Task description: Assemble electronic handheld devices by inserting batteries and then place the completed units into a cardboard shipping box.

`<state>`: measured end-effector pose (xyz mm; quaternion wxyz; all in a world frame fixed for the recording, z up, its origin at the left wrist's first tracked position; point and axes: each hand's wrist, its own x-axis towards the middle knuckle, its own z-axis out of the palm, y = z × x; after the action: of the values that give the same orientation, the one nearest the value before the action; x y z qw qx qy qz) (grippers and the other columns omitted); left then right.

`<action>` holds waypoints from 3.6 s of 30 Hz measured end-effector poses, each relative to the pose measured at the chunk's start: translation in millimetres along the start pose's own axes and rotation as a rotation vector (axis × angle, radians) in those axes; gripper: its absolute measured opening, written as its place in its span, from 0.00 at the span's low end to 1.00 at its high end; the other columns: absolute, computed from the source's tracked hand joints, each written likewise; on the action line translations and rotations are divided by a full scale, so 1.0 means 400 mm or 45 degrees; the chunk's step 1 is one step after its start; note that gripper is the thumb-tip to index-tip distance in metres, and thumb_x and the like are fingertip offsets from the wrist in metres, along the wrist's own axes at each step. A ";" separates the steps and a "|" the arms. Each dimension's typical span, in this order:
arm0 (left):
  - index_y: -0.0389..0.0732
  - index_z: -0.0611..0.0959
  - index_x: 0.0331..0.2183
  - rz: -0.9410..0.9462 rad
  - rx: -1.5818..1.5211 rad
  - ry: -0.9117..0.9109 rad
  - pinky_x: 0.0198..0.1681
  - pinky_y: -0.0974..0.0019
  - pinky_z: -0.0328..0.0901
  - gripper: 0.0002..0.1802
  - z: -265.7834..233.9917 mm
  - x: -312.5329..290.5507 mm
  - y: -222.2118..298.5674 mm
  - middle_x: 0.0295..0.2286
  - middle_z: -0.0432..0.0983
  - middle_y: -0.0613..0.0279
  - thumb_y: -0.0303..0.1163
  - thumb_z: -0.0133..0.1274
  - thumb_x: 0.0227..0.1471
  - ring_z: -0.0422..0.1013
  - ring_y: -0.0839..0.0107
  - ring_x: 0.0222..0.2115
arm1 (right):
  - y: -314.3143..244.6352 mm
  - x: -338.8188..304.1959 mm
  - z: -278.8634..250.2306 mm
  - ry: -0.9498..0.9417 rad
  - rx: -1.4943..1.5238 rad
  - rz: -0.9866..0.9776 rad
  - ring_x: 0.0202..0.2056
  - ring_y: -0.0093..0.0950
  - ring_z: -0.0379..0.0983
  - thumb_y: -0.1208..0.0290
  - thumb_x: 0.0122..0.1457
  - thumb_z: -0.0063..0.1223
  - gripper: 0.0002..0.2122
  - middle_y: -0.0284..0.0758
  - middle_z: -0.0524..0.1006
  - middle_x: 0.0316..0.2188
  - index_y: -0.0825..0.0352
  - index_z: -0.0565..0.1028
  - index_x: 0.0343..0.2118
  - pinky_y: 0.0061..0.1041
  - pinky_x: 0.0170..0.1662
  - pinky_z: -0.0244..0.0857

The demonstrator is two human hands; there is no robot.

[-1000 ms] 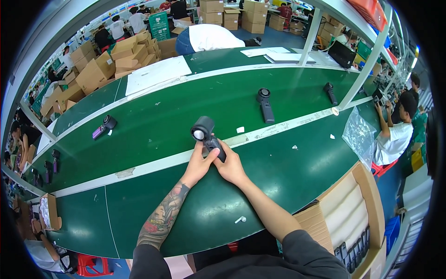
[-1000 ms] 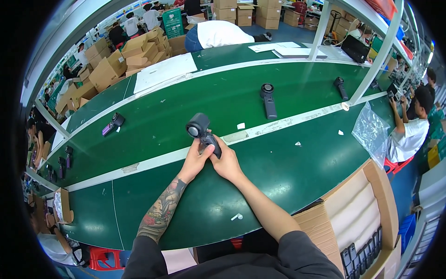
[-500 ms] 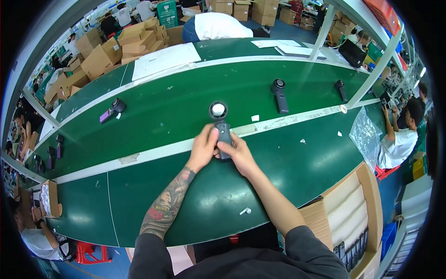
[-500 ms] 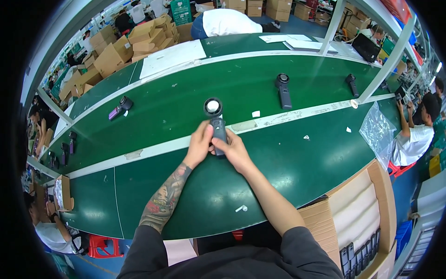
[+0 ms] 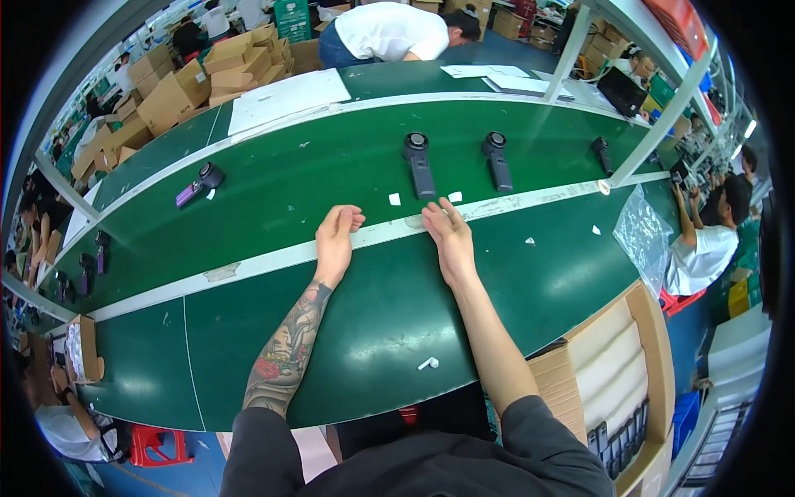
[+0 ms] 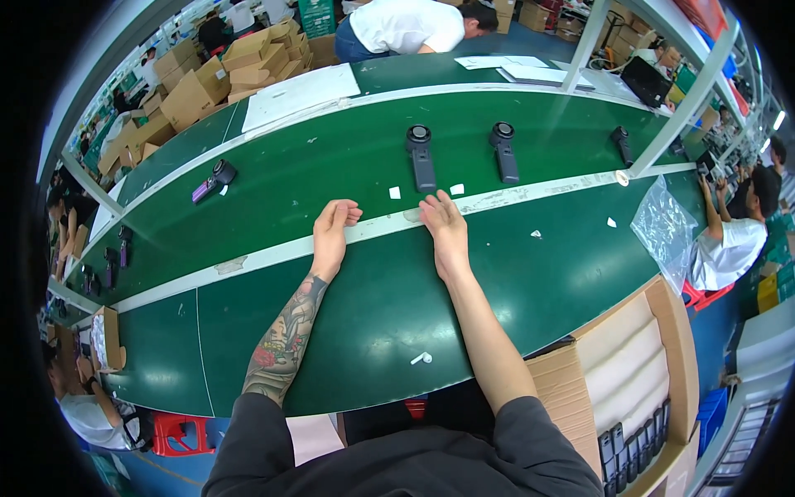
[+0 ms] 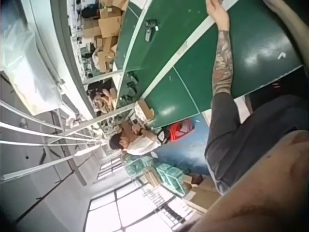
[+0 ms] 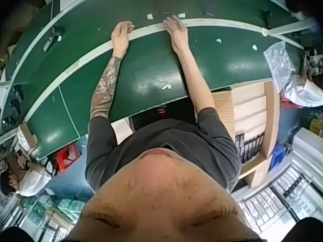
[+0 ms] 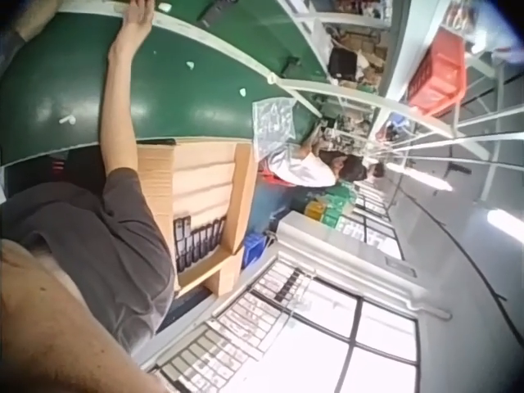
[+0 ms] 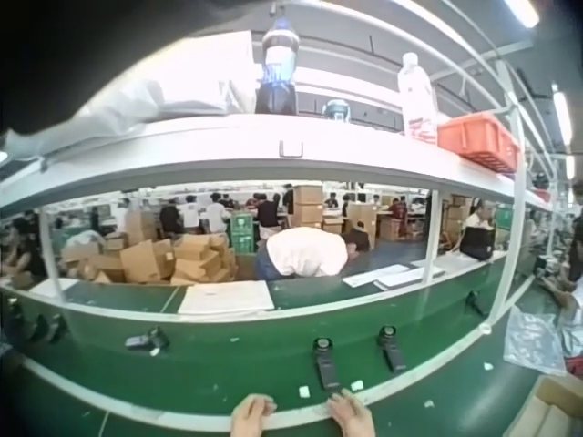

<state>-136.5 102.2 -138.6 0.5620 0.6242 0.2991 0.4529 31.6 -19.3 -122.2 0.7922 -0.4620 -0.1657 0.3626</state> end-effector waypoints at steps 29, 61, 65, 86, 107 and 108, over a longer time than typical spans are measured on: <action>0.34 0.79 0.46 -0.034 0.220 -0.171 0.49 0.71 0.67 0.15 -0.042 0.012 -0.023 0.40 0.77 0.58 0.33 0.45 0.68 0.72 0.72 0.40 | -0.599 -1.087 -1.199 0.663 -2.129 0.596 0.39 0.40 0.77 0.69 0.52 0.57 0.20 0.41 0.82 0.40 0.67 0.77 0.49 0.35 0.47 0.70; 0.35 0.78 0.49 -0.047 0.147 -0.201 0.52 0.71 0.65 0.15 -0.081 0.049 -0.042 0.42 0.76 0.58 0.34 0.43 0.68 0.71 0.71 0.42 | -0.618 -1.086 -1.144 0.178 -1.882 1.164 0.40 0.36 0.75 0.62 0.51 0.63 0.27 0.38 0.79 0.45 0.68 0.73 0.53 0.30 0.44 0.68; 0.35 0.78 0.49 -0.042 0.155 -0.209 0.52 0.71 0.65 0.16 -0.087 0.049 -0.051 0.43 0.76 0.58 0.34 0.43 0.69 0.71 0.71 0.43 | -0.588 -1.097 -1.147 0.066 -1.878 1.239 0.43 0.36 0.73 0.60 0.51 0.63 0.29 0.38 0.78 0.46 0.69 0.71 0.55 0.29 0.47 0.66; 0.34 0.80 0.44 0.002 0.121 -0.186 0.46 0.72 0.68 0.12 -0.062 0.052 -0.047 0.36 0.79 0.58 0.31 0.47 0.65 0.73 0.73 0.36 | -0.618 -0.808 -0.871 0.324 -0.700 0.237 0.43 0.26 0.70 0.63 0.56 0.60 0.29 0.41 0.73 0.46 0.71 0.66 0.58 0.21 0.46 0.63; 0.33 0.80 0.41 -0.035 0.055 -0.117 0.43 0.72 0.67 0.11 -0.028 -0.008 0.003 0.33 0.78 0.58 0.28 0.44 0.65 0.72 0.73 0.34 | -0.099 0.021 -0.125 -0.217 -2.005 -0.414 0.46 0.50 0.76 0.67 0.51 0.56 0.29 0.51 0.78 0.45 0.73 0.66 0.57 0.39 0.52 0.70; 0.34 0.80 0.41 -0.033 0.061 -0.120 0.43 0.72 0.66 0.11 -0.037 -0.004 0.004 0.33 0.78 0.58 0.27 0.43 0.65 0.71 0.73 0.34 | -0.081 0.061 -0.116 -0.187 -1.954 -0.545 0.46 0.50 0.76 0.68 0.51 0.56 0.29 0.50 0.78 0.45 0.73 0.66 0.57 0.39 0.52 0.70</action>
<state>-150.9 106.9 -137.8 0.5661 0.6542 0.2911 0.4083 89.6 -39.9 -120.4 0.2928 -0.8112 -0.5059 0.0170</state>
